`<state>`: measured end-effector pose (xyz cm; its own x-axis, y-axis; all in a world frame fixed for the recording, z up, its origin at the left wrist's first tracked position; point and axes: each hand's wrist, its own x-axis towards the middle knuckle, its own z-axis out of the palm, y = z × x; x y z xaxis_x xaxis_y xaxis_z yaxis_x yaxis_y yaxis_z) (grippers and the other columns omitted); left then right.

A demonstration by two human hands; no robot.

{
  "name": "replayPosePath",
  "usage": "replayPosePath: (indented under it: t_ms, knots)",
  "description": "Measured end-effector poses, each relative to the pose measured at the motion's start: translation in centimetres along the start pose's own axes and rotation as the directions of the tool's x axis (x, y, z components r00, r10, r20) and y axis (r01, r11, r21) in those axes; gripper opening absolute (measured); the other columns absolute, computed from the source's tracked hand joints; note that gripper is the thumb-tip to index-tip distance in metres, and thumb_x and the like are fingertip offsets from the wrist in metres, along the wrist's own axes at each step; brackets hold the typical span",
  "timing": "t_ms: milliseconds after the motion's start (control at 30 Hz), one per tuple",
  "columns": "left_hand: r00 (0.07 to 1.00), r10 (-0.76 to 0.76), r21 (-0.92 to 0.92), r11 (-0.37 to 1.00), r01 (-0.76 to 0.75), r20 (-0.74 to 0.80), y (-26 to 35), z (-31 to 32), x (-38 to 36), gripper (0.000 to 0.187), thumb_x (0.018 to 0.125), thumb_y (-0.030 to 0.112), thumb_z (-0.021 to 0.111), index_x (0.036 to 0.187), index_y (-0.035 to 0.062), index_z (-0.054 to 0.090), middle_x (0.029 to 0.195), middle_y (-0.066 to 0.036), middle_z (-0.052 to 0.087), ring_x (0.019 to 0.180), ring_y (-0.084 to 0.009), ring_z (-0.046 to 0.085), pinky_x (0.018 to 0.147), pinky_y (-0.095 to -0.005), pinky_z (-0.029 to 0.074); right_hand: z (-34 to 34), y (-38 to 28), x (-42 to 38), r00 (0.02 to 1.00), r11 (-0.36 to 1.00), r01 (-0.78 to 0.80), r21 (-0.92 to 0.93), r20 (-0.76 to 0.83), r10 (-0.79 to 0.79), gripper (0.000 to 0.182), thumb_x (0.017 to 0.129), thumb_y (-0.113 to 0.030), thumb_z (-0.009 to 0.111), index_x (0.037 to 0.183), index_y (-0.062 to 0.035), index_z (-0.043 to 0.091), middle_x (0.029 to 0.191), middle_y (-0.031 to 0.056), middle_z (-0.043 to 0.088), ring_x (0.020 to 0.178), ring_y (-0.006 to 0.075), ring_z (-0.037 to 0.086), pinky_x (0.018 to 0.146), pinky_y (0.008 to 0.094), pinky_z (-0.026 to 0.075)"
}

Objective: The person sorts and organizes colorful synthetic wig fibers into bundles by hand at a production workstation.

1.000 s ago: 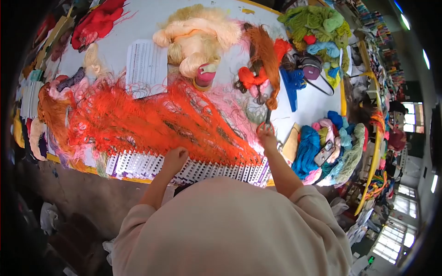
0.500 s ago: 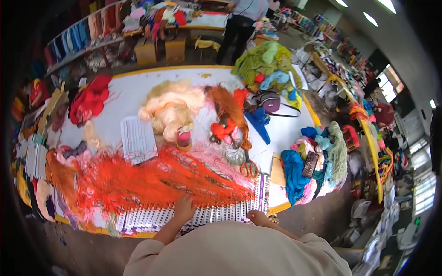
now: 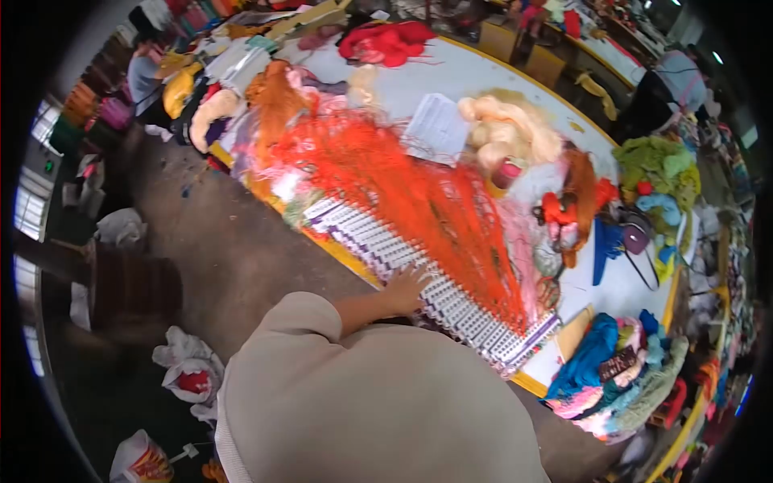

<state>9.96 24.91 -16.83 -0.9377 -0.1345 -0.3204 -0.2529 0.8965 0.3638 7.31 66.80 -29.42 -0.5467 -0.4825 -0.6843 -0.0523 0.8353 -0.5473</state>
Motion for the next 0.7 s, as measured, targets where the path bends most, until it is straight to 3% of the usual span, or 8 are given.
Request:
replayPosePath:
  t_ms: [67,167,333,433,467,600,700]
  knots:
    - [0.991,-0.074,0.054,0.996,0.068,0.111,-0.2,0.9,-1.2,0.07,0.085,0.044,0.061,0.144,0.0142,0.039,0.154,-0.014,0.027,0.143,-0.0377,0.018,0.11,-0.0613,0.021,1.5,-1.5,0.0,0.998,0.999,0.038,0.024,0.039,-0.039,0.028,0.083,-0.029,0.062,0.102,-0.009,0.065,0.087,0.0159,0.068,0.084,0.0309,0.067,0.073,0.0398,0.051]
    - [0.999,-0.024,0.001,1.0,0.024,-0.03,-1.2,2.1,-2.4,0.061,0.085,0.039,0.061,0.137,0.0113,0.045,0.15,-0.016,0.032,0.141,-0.0374,0.024,0.109,-0.0602,0.024,3.0,-2.5,-0.4,0.993,0.996,0.076,0.04,0.088,-0.079,0.028,0.083,-0.029,0.062,0.102,-0.009,0.065,0.087,0.0158,0.068,0.084,0.0307,0.067,0.073,0.0397,0.051]
    - [0.991,-0.116,-0.054,0.992,0.112,-0.06,-3.0,1.1,-3.1,0.063,0.087,0.038,0.059,0.141,0.0104,0.041,0.151,-0.019,0.029,0.142,-0.0381,0.023,0.111,-0.0598,0.02,4.4,-6.1,0.0,0.984,0.992,0.114,0.057,0.129,-0.12,0.029,0.083,-0.029,0.063,0.103,-0.0091,0.065,0.087,0.0157,0.068,0.084,0.0304,0.067,0.073,0.0394,0.051]
    - [0.959,-0.198,-0.089,0.979,0.183,-0.203,-5.6,-1.4,-3.7,0.067,0.084,0.034,0.064,0.142,0.0112,0.039,0.148,-0.02,0.032,0.139,-0.039,0.028,0.108,-0.0596,0.024,5.2,-8.4,0.7,0.983,0.991,0.114,0.065,0.14,-0.122,0.029,0.083,-0.029,0.063,0.104,-0.0092,0.065,0.088,0.0155,0.068,0.084,0.0302,0.067,0.072,0.0392,0.051]
    - [0.927,-0.22,-0.109,0.975,0.196,-0.303,-7.3,-2.2,-3.6,0.072,0.08,0.034,0.069,0.141,0.0096,0.04,0.147,-0.019,0.034,0.138,-0.0374,0.029,0.108,-0.0584,0.026,5.1,-9.3,1.5,0.983,0.991,0.116,0.065,0.138,-0.124,0.029,0.083,-0.029,0.063,0.104,-0.0092,0.065,0.088,0.0155,0.068,0.084,0.0301,0.067,0.072,0.0391,0.051]
    - [0.793,-0.321,-0.223,0.945,0.238,-0.518,-18.3,-6.6,-2.2,0.077,0.081,0.034,0.069,0.144,0.0061,0.033,0.146,-0.023,0.033,0.136,-0.0387,0.031,0.107,-0.0576,0.028,5.5,-14.9,4.7,0.986,0.992,0.106,0.069,0.119,-0.114,0.029,0.083,-0.029,0.064,0.104,-0.0093,0.064,0.088,0.0154,0.068,0.084,0.0299,0.067,0.072,0.0389,0.051]
    - [0.721,-0.377,-0.296,0.923,0.244,-0.581,-27.3,-12.9,-0.6,0.078,0.081,0.03,0.069,0.143,0.0024,0.032,0.145,-0.028,0.033,0.132,-0.042,0.038,0.108,-0.0523,0.031,8.0,-20.9,8.6,0.988,0.991,0.1,0.094,0.104,-0.11,0.03,0.083,-0.029,0.064,0.105,-0.0093,0.064,0.088,0.0153,0.068,0.084,0.0297,0.067,0.072,0.0387,0.051]
